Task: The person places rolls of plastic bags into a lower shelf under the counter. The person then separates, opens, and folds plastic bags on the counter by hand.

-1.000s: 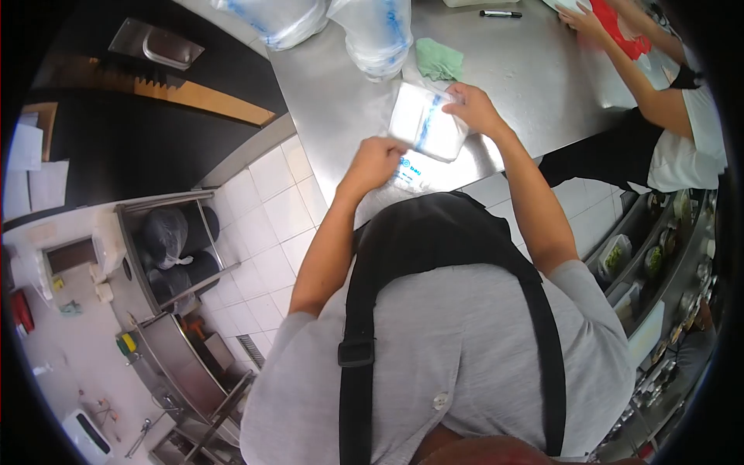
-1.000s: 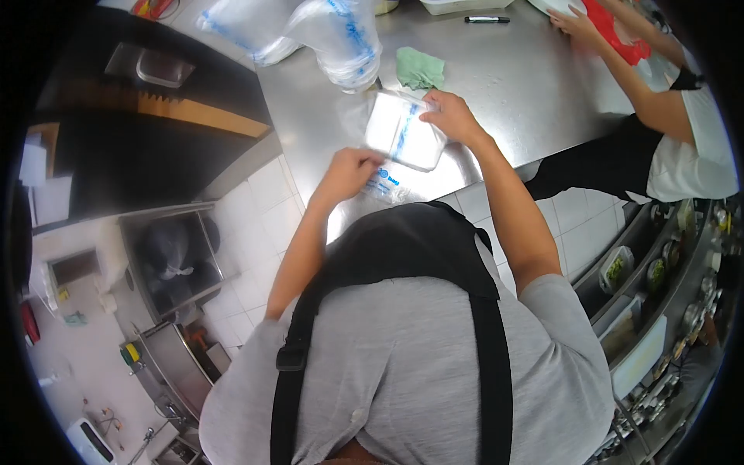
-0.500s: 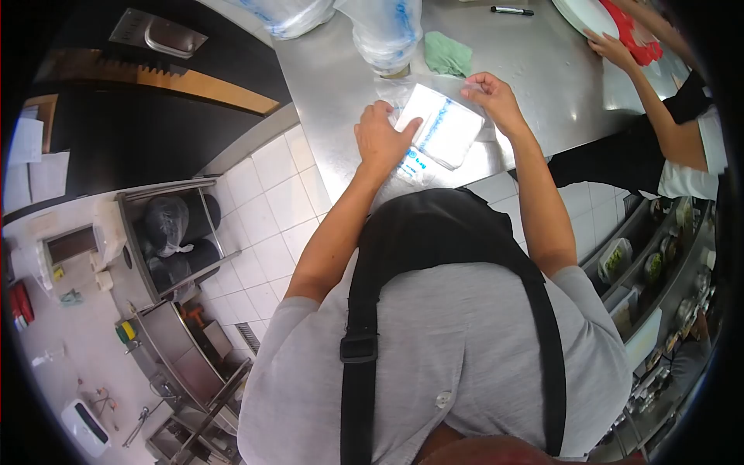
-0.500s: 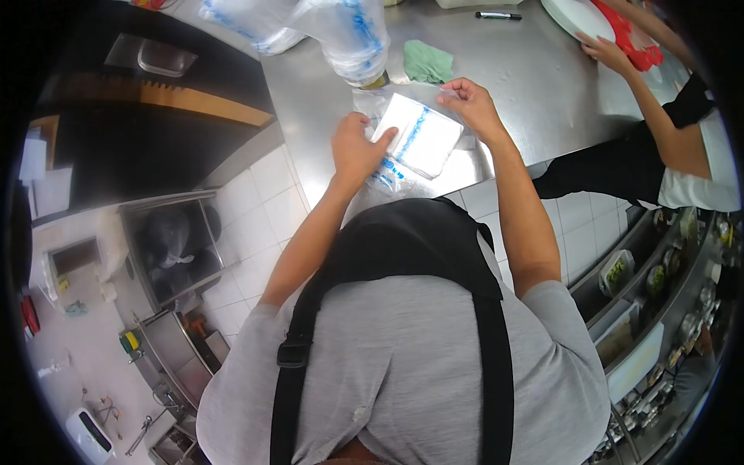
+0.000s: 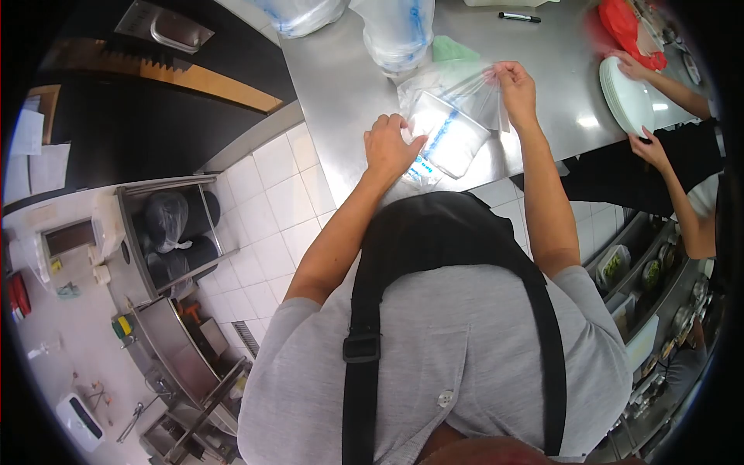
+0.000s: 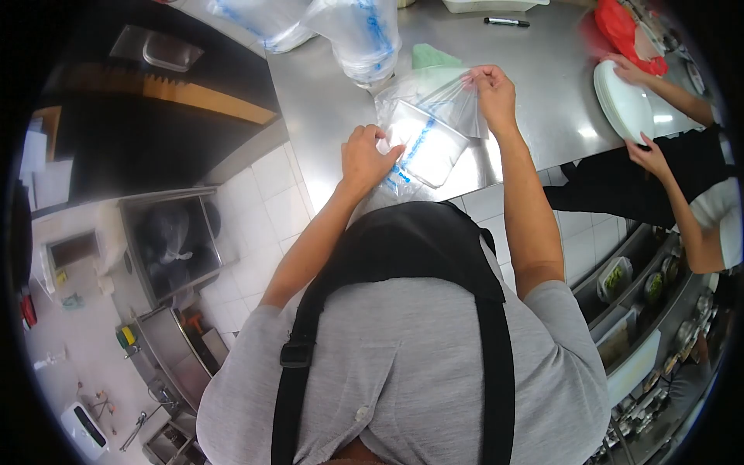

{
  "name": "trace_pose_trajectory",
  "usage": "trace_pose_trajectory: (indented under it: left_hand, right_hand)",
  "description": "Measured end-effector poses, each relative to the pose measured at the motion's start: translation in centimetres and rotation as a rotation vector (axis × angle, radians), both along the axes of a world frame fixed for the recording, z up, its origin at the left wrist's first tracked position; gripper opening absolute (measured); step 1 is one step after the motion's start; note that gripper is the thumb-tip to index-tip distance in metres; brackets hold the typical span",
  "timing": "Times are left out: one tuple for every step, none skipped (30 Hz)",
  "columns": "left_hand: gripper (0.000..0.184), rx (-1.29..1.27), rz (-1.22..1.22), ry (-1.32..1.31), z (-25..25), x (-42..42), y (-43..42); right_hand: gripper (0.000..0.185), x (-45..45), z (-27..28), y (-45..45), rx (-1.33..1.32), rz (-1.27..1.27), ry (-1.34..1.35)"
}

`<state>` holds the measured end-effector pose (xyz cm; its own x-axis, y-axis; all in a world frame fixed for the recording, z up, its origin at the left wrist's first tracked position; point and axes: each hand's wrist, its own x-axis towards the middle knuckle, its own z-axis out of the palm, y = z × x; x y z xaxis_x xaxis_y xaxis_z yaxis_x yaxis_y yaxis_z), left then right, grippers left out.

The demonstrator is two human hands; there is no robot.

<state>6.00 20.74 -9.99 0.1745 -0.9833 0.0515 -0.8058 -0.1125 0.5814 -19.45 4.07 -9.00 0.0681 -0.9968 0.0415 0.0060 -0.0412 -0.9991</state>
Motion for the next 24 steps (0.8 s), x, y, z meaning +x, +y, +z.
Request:
trace_pose_trajectory:
  left_hand:
    - [0.044,0.029,-0.011,0.009,0.1,0.2,-0.1]
    - [0.045,0.057,-0.022,0.017,0.2,0.4,-0.2]
    - [0.046,0.087,-0.032,0.028,0.3,0.6,-0.3]
    - [0.050,0.066,-0.005,0.042,0.5,0.8,-0.4]
    - [0.054,0.045,0.019,0.057,0.7,1.0,-0.7]
    - [0.057,0.023,0.042,0.071,0.9,1.1,-1.1]
    - [0.061,-0.029,0.063,0.130,1.7,0.9,-1.6]
    - [0.065,-0.081,0.086,0.190,2.6,0.6,-2.2]
    - [0.068,-0.135,0.107,0.251,3.4,0.4,-2.8]
    - [0.069,-0.091,0.079,0.430,3.8,0.1,-3.5]
    - [0.069,-0.044,0.049,0.609,4.2,-0.2,-4.2]
    - [0.069,0.007,0.014,0.787,4.4,-0.5,-5.0]
    - [0.069,0.052,-0.059,1.011,4.9,-0.7,-5.6]
    - [0.060,0.078,-0.122,1.133,5.2,-1.0,-5.9]
    - [0.052,0.109,-0.188,1.254,7.3,-1.5,-5.8]
    - [0.044,0.145,-0.255,1.374,8.4,-1.8,-5.7]
    - [0.039,0.146,-0.237,1.381,8.6,-1.9,-5.7]
    - [0.034,0.145,-0.221,1.385,8.8,-1.9,-5.9]
    - [0.030,0.141,-0.205,1.387,9.4,-1.8,-6.0]
    - [0.027,0.109,-0.263,1.216,10.2,-1.3,-6.1]
    - [0.025,0.075,-0.316,1.044,12.1,-0.8,-5.8]
    - [0.024,0.047,-0.364,0.870,13.9,-0.3,-5.5]
    - [0.024,0.075,-0.432,0.788,15.5,-0.1,-5.2]
    - [0.024,0.106,-0.506,0.706,17.1,0.0,-5.0]
  right_hand:
    - [0.018,0.0,0.4,-0.1,-0.014,-0.008,-0.064]
    - [0.018,-0.3,1.1,-0.2,-0.011,-0.006,-0.071]
    - [0.018,-0.6,2.1,-0.2,-0.006,-0.003,-0.077]
    - [0.019,-0.9,3.0,-0.1,-0.001,-0.002,-0.083]
    - [0.018,-1.2,3.9,0.1,0.004,0.004,-0.132]
    - [0.018,-1.4,4.8,0.4,0.008,0.010,-0.182]
    - [0.018,-1.7,5.8,0.7,0.013,0.017,-0.233]
    - [0.017,-2.0,6.7,1.0,0.006,0.033,-0.302]
    - [0.017,-2.3,7.6,1.3,-0.003,0.051,-0.370]
    - [0.016,-2.7,8.7,1.7,-0.014,0.071,-0.438]
    - [0.016,-2.9,9.8,2.2,-0.026,0.079,-0.452]
    - [0.016,-3.0,10.9,2.8,-0.038,0.085,-0.466]
    - [0.016,-3.1,11.6,3.4,-0.048,0.090,-0.480]
    - [0.015,-3.4,12.0,3.8,-0.036,0.061,-0.476]
    - [0.015,-3.6,12.1,4.2,-0.021,0.030,-0.474]
    - [0.015,-4.0,12.1,4.6,-0.004,-0.004,-0.472]
    - [0.017,-4.6,11.4,4.9,0.031,-0.013,-0.423]
    - [0.021,-5.7,10.1,5.0,0.063,-0.022,-0.377]
    - [0.024,-6.6,9.6,5.1,0.094,-0.029,-0.333]
    - [0.032,-7.8,9.4,5.2,0.092,0.028,-0.148]
    - [0.041,-8.9,9.3,5.4,0.092,0.085,0.037]
    - [0.050,-9.4,9.1,5.7,0.097,0.139,0.221]
    - [0.059,-8.8,10.4,6.0,0.053,0.224,0.147]
    - [0.069,-7.3,13.2,6.3,0.009,0.301,0.072]
